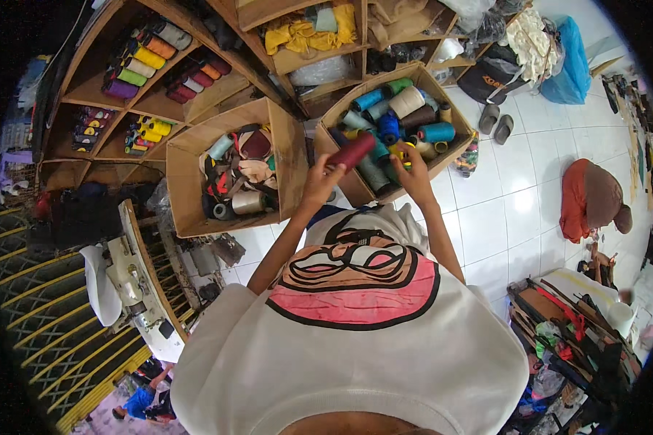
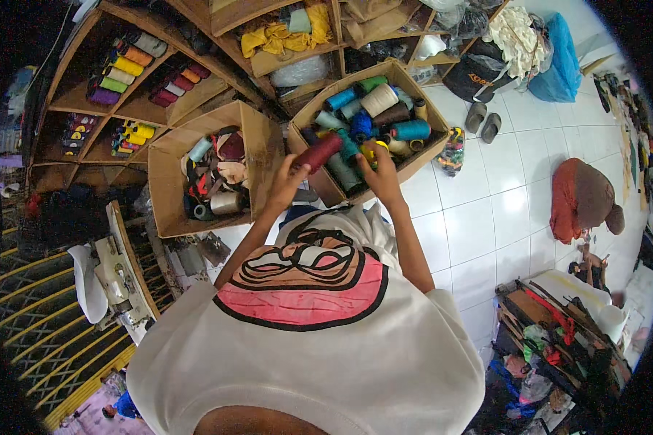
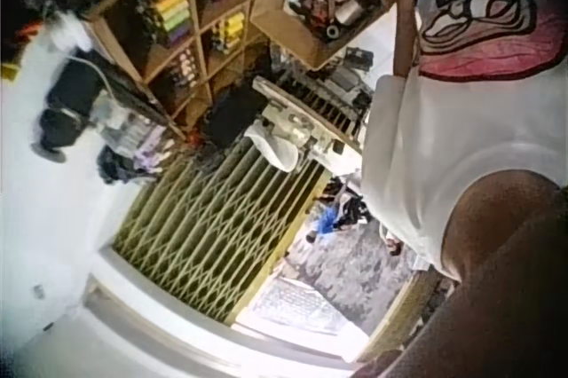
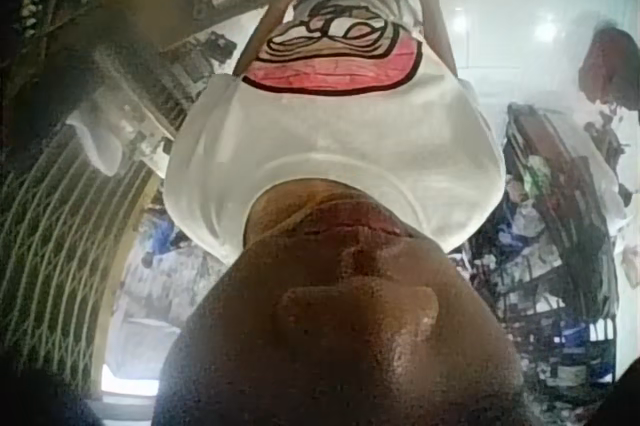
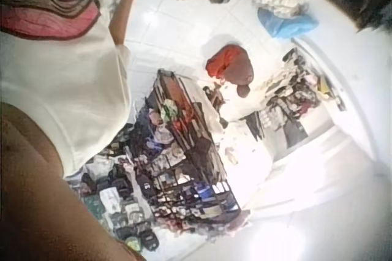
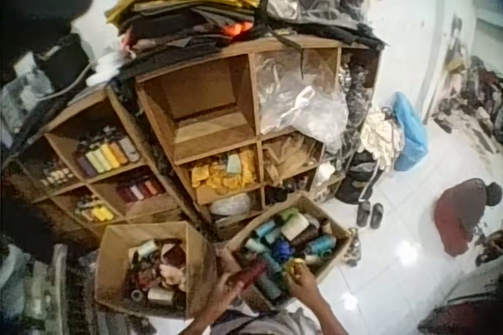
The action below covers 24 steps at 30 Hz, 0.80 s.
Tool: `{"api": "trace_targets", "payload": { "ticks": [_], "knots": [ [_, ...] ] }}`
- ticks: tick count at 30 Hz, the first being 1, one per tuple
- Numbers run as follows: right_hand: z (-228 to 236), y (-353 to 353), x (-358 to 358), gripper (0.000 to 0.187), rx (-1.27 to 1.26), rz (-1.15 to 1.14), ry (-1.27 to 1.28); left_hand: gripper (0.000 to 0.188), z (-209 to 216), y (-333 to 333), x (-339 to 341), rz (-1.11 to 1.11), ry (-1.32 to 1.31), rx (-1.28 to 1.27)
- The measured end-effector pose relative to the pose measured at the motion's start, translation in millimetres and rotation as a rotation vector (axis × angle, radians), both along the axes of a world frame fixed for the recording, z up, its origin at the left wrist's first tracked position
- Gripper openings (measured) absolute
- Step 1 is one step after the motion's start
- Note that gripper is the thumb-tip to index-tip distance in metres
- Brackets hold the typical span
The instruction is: Organizing and sorting various colored thread spools from boxes onto shelves.
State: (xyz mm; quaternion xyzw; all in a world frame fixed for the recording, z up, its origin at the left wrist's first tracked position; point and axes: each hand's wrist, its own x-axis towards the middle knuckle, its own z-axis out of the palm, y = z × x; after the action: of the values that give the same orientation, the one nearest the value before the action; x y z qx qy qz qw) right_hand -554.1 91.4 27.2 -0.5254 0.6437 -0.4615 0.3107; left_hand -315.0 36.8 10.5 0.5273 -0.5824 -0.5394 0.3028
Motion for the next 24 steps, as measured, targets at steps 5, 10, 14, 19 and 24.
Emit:
{"api": "trace_targets", "payload": {
  "ticks": [5, 10, 14, 19, 24],
  "knots": [
    [10.6, -7.9, 1.9, 0.049, 0.214, -0.089, -0.77, 0.051, 25.3, -12.3, -44.0, -0.378, -0.043, -0.319],
    [5.0, 0.4, -20.8, 0.045, 0.032, -0.421, -0.769, 0.048, -0.3, -73.5, -61.0, -0.54, -0.156, -0.136],
    [4.2, 29.2, -39.9, 0.034, -0.102, -0.53, -1.077, 0.049, -45.7, -118.4, -60.9, -0.504, -0.712, -0.455],
    [31.0, 40.4, -38.5, 0.027, -0.091, -0.46, -1.375, 0.058, -75.0, -134.9, -74.5, -0.521, -0.891, -0.548],
    [83.1, 6.4, 0.6, 0.036, 0.058, -0.092, -1.088, 0.049, -120.4, -125.8, -52.6, -0.062, -0.155, -0.519]
  ]
}}
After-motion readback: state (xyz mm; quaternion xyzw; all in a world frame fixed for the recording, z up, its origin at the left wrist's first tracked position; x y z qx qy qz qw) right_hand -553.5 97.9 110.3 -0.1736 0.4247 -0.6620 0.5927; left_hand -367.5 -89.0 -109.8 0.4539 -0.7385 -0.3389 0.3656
